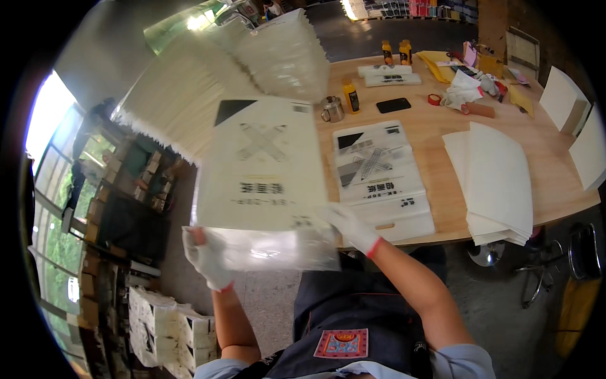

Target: The person repeatedly picks up stacks of white paper and inserts them into clear plastic packaging sleeves. They handle the items one at a time, folding the paper to fit into the sleeves and placing the packaged units onto a growing pile on the table.

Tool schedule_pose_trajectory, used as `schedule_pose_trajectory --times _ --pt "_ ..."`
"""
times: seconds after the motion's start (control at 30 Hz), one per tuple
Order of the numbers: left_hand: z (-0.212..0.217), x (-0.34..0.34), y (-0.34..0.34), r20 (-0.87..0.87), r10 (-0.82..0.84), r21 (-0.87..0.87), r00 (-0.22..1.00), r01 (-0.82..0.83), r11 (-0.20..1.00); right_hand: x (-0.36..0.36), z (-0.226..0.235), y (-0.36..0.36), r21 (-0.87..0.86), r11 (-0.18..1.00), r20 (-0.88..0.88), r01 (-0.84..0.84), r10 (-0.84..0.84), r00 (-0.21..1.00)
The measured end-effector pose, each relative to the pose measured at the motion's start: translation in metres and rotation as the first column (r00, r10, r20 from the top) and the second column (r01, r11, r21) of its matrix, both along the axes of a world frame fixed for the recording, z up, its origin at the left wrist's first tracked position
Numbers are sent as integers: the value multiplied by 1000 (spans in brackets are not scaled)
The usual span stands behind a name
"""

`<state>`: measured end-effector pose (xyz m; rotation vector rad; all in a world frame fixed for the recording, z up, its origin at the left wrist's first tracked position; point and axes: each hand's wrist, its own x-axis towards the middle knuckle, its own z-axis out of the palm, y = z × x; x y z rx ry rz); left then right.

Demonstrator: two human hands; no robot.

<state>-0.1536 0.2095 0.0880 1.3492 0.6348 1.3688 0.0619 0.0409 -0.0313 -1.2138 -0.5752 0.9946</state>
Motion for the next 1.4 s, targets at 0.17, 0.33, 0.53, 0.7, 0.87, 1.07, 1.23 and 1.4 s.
schedule_pose_trajectory --times 0.17,0.33,0.53,0.7,0.87,1.07,1.23,1.4 --pt "-77 -53 99 -375 88 35 923 -81 996 -17 58 61 -350 937 483 18 164 860" --pt "-148 -45 46 -232 238 -114 943 -270 956 -34 40 39 -321 934 731 155 141 668" --pt "-254 -19 -62 -581 -317 -5 749 387 922 -65 -32 -69 -606 731 240 -314 544 804" --pt "-213 87 -123 -742 -357 269 567 740 617 -69 -63 -157 -670 722 114 -172 329 937" --pt "-207 207 -120 -795 -149 413 588 704 577 -75 -56 -185 -638 770 191 29 121 974" --pt "-205 298 -86 -804 313 577 506 534 618 -81 -73 -192 -530 845 225 66 65 972" --pt "-244 326 -4 -866 207 453 454 538 711 -83 -77 -198 -515 857 208 23 98 973" --pt "-94 322 -72 -723 -142 284 676 478 831 -51 -85 -212 -424 903 -76 68 -111 991"
